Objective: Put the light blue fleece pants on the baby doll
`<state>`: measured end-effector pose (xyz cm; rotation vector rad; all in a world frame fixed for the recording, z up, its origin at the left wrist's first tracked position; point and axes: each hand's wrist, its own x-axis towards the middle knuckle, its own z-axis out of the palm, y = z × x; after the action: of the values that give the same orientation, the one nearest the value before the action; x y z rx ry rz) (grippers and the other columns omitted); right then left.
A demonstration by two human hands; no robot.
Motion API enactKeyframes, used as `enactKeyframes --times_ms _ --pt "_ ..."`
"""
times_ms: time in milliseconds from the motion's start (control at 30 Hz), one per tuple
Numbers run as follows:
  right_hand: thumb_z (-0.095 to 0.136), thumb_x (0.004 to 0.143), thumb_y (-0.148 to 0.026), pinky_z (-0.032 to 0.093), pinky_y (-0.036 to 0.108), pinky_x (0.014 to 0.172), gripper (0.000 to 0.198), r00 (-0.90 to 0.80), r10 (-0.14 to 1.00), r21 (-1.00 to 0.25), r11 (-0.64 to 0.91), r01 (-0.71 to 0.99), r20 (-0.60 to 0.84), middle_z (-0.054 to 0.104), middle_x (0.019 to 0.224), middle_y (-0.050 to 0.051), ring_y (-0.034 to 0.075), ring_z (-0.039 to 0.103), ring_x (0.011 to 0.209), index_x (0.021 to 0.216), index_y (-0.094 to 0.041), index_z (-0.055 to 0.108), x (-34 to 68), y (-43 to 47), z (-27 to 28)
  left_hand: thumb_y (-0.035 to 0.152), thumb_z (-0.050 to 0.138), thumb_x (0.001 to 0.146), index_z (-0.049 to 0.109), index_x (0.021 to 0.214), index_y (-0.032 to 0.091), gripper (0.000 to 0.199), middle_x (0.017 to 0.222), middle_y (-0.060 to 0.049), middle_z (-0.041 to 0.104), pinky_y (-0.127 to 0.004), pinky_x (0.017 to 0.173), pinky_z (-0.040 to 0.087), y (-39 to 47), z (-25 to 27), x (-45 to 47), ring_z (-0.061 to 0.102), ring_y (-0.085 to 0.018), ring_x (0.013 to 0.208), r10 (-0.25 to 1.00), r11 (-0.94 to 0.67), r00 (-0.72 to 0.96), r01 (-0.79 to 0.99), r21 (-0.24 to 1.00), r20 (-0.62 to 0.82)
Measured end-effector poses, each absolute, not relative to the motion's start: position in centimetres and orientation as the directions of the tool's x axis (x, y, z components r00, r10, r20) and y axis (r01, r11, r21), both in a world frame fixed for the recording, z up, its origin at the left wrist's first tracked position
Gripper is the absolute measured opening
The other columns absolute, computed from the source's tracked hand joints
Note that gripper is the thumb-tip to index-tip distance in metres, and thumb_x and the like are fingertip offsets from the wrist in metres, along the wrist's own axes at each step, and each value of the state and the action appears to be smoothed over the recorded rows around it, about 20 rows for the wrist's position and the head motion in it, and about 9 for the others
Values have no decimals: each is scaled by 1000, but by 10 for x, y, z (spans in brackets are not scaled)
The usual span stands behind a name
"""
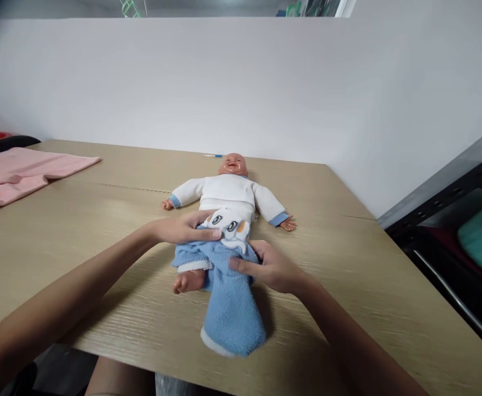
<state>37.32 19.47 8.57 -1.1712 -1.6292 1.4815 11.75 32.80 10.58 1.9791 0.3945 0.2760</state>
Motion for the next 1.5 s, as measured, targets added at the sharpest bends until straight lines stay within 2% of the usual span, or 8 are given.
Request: enactKeyframes --times_ms 200,433,700,933,1133,1267,1400,1500 --pt "79 92 -76 49 28 63 57 -134 988 -997 -71 13 -72 67 82 0 17 55 69 113 -23 75 355 191 91 52 89 87 82 107 21 38 105 -5 83 -36 87 62 325 93 112 78 -27 98 202 -293 974 159 943 -101" --pt "87 85 -69 51 25 65 53 -651 717 -966 -139 216 -248 69 85 2 17 62 75 95 -18 77 378 181 106 55 86 90 78 127 25 49 124 -5 81 -40 114 57 329 83 107 73 -26 124 246 -53 968 64 997 -49" --pt "93 80 -70 63 35 93 57 -201 956 -922 -267 -280 -216 82 108 5 25 77 103 114 -27 77 362 184 87 57 89 86 77 122 20 53 114 -4 79 -33 98 58 328 78 106 72 -22 106 353 57 931 78 995 -93" --pt "86 93 -59 62 31 83 42 -143 963 -895 -267 -357 -231 82 103 7 24 76 95 110 -21 76 336 187 83 64 100 65 78 120 20 74 108 -7 81 -35 90 63 330 79 106 74 -23 96 270 39 961 59 997 -68" --pt "81 94 -69 62 33 90 55 -330 910 -925 -326 -193 -252 83 112 10 25 78 104 121 -21 79 343 178 87 73 91 75 81 119 19 71 109 -9 83 -42 109 60 332 80 102 77 -28 109 242 -69 969 58 996 -40" --pt "96 79 -66 63 31 89 67 -557 802 -966 -257 4 -216 82 115 9 24 78 101 124 -20 79 358 175 88 77 85 79 81 121 21 70 118 -12 83 -48 121 54 334 76 103 76 -32 120 249 -60 968 49 997 -32" --pt "99 76 -62 64 37 96 75 -548 831 -955 -234 -182 -99 82 117 10 27 79 107 135 -23 75 359 174 84 71 88 81 79 127 19 69 124 -14 82 -46 117 57 333 74 103 77 -30 116 225 -6 973 49 999 -46" --pt "92 83 -66 67 37 75 68 -487 868 -919 -265 -291 -96 82 110 11 29 80 96 133 -23 74 354 176 79 70 92 75 77 129 18 76 126 -15 82 -42 107 62 331 74 102 78 -29 113 228 59 972 42 997 -54"
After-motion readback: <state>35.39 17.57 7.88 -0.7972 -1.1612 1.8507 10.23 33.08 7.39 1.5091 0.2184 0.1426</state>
